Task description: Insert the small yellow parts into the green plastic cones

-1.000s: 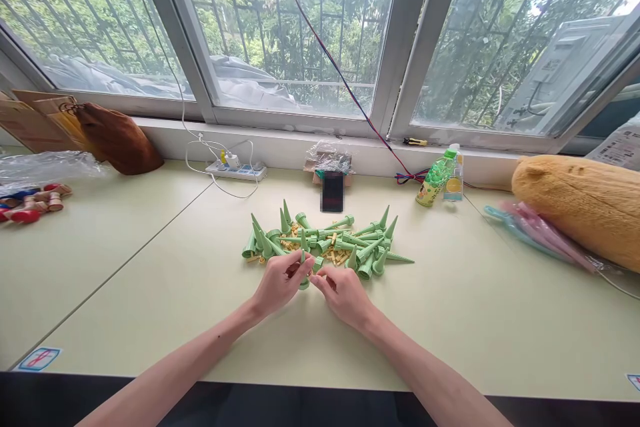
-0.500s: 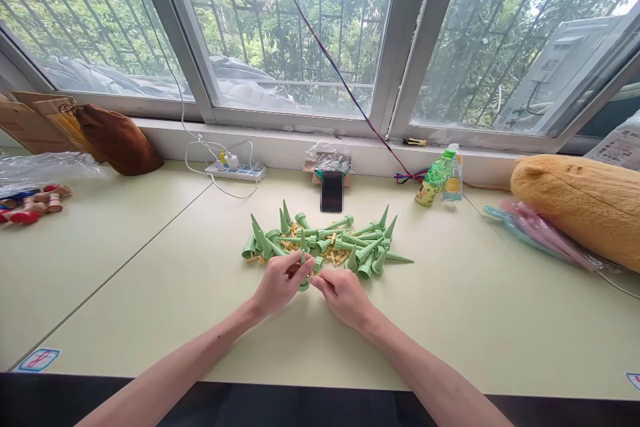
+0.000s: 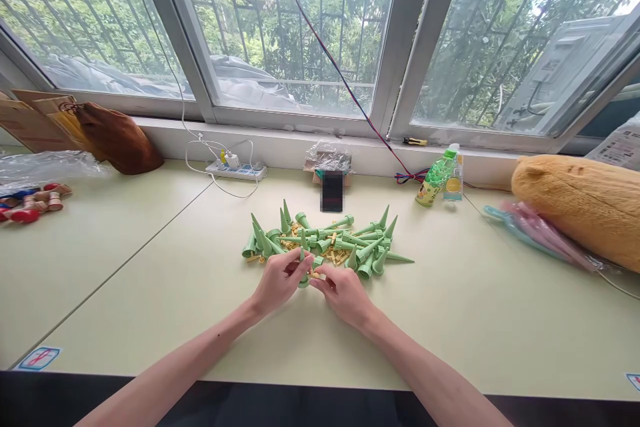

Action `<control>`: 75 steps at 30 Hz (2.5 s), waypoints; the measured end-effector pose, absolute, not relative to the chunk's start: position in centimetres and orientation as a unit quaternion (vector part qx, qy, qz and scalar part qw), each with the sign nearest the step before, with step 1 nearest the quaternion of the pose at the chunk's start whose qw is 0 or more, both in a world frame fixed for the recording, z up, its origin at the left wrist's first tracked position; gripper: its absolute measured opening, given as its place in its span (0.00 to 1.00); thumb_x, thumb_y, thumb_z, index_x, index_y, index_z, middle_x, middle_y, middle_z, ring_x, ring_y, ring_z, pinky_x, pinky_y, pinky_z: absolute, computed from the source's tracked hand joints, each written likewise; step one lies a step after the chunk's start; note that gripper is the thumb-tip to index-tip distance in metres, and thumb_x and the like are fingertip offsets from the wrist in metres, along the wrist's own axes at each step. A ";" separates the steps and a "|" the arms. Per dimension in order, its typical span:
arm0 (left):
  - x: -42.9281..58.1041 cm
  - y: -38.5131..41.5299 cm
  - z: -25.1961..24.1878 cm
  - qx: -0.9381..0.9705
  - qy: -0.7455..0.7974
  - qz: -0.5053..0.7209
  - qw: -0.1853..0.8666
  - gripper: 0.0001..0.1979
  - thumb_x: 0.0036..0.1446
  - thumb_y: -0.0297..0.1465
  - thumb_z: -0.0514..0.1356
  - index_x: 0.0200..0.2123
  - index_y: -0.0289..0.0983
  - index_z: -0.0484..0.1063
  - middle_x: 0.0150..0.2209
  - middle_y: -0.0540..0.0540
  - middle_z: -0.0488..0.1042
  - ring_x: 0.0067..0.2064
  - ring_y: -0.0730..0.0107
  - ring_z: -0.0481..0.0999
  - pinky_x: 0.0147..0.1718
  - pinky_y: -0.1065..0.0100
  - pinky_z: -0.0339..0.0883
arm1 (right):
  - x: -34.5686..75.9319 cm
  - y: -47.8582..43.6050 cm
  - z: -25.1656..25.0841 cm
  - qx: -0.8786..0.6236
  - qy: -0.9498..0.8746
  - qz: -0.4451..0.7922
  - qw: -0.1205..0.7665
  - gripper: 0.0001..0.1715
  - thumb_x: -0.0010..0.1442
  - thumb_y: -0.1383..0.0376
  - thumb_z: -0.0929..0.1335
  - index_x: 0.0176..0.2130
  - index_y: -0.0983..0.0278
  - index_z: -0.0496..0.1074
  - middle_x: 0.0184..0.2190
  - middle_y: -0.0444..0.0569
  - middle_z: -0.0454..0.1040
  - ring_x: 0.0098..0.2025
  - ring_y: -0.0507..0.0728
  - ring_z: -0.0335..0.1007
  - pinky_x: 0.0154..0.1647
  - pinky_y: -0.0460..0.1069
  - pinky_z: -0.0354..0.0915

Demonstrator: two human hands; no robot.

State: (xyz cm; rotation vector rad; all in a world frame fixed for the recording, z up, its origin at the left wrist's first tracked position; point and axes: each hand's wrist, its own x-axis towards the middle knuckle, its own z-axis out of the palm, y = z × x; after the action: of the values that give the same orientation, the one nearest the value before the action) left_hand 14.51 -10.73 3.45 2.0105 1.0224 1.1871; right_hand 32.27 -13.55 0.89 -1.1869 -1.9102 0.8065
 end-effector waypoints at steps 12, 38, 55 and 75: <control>14.3 -10.5 2.8 0.770 0.356 0.433 0.305 0.16 0.66 0.36 0.55 0.26 0.37 0.60 0.19 0.56 0.56 0.20 0.80 0.50 0.19 0.74 0.46 | 32.2 -13.5 1.0 -0.452 -0.766 0.281 0.361 0.26 0.70 0.57 0.60 0.23 0.61 0.48 0.19 0.38 0.50 0.22 0.50 0.43 0.24 0.47 0.44; 14.4 -10.7 3.0 0.765 0.377 0.418 0.312 0.15 0.66 0.36 0.55 0.28 0.35 0.66 0.19 0.56 0.56 0.21 0.79 0.50 0.20 0.74 0.46 | 32.2 -13.5 1.1 -0.452 -0.757 0.296 0.367 0.14 0.67 0.62 0.64 0.30 0.63 0.70 0.19 0.40 0.60 0.23 0.51 0.53 0.25 0.46 0.50; 14.3 -10.7 2.6 0.797 0.356 0.415 0.257 0.15 0.66 0.34 0.55 0.26 0.36 0.64 0.19 0.56 0.55 0.21 0.78 0.52 0.21 0.73 0.50 | 32.3 -13.5 0.6 -0.451 -0.770 0.292 0.345 0.22 0.69 0.59 0.60 0.25 0.62 0.52 0.20 0.39 0.52 0.23 0.50 0.46 0.25 0.47 0.46; 14.1 -11.0 3.2 0.820 0.301 0.422 0.243 0.13 0.66 0.31 0.54 0.27 0.37 0.63 0.20 0.55 0.56 0.22 0.76 0.54 0.24 0.71 0.52 | 32.3 -13.6 1.1 -0.450 -0.779 0.281 0.334 0.25 0.71 0.56 0.57 0.24 0.62 0.58 0.20 0.40 0.55 0.23 0.50 0.49 0.26 0.47 0.49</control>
State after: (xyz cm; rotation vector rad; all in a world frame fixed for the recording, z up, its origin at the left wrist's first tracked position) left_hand 14.11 -10.99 3.18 2.2413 0.8224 1.1525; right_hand 32.30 -13.62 1.08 -1.1755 -2.0339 0.7348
